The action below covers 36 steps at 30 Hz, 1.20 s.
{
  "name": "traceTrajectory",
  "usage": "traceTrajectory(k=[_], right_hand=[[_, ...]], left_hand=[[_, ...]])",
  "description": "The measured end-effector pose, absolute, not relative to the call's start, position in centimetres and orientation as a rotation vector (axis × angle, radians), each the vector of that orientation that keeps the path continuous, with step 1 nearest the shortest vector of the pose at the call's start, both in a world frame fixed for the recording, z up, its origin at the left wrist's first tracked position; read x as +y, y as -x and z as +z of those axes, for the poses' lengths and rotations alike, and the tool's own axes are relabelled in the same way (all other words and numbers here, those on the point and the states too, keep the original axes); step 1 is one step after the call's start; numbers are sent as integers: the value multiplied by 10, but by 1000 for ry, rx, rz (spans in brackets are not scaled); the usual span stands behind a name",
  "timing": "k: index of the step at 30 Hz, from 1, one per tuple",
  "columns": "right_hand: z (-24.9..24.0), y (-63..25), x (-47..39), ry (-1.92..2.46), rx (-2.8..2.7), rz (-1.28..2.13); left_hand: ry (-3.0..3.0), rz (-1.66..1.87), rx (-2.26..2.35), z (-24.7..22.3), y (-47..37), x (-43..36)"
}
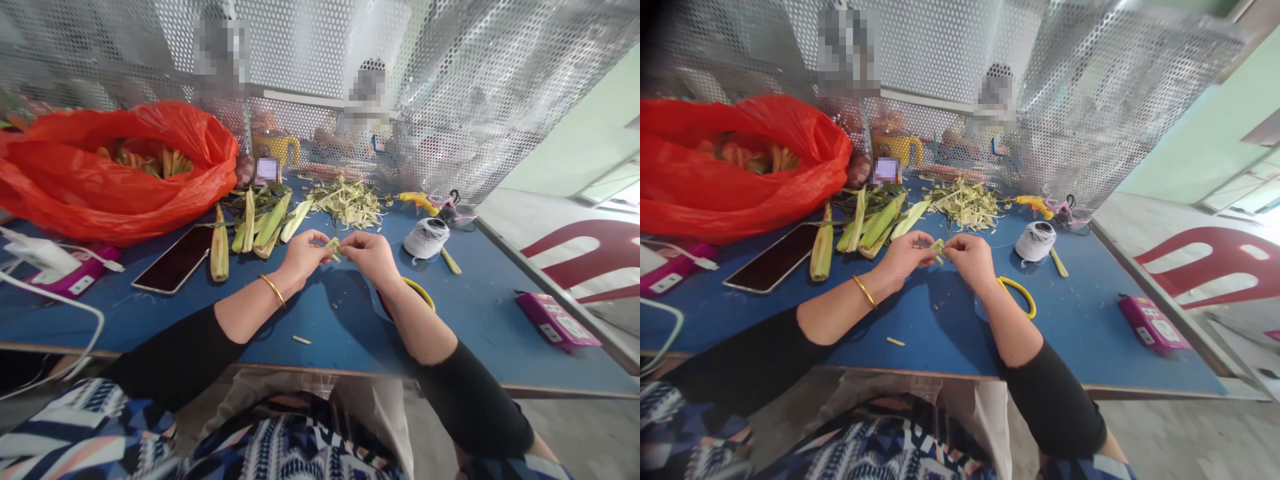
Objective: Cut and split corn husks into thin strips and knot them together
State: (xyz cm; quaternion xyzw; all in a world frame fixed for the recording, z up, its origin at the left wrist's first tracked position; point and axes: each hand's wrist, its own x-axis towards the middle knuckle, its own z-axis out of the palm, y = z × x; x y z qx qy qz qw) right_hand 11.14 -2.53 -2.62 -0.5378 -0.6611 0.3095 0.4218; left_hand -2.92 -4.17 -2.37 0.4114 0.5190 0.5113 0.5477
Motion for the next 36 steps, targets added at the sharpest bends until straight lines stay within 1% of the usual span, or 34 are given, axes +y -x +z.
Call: traceTrajectory(k=[9,14,19,26,31,36], right_hand=[[-24,-110,-27,1501,-1711,677],[-28,-110,-24,1332,-1623,809],[-28,-111,-22,1246,-1776,870],[-27,-113,-23,1356,-1816,804],[-27,-112,-19,1368,-1667,811],[-30,-108,-16,1351,-1526,766]], left_hand=[[-1289,1271,1261,-38,30,-39],[-1401,1264,1263,-44,33,-35],[-1335,1224,1249,-43,35,-35],[-1337,994,1198,-39,34,-36],[-1432,832,1022,-34,38,-38],[-1412,817,882,-29,42,-37]])
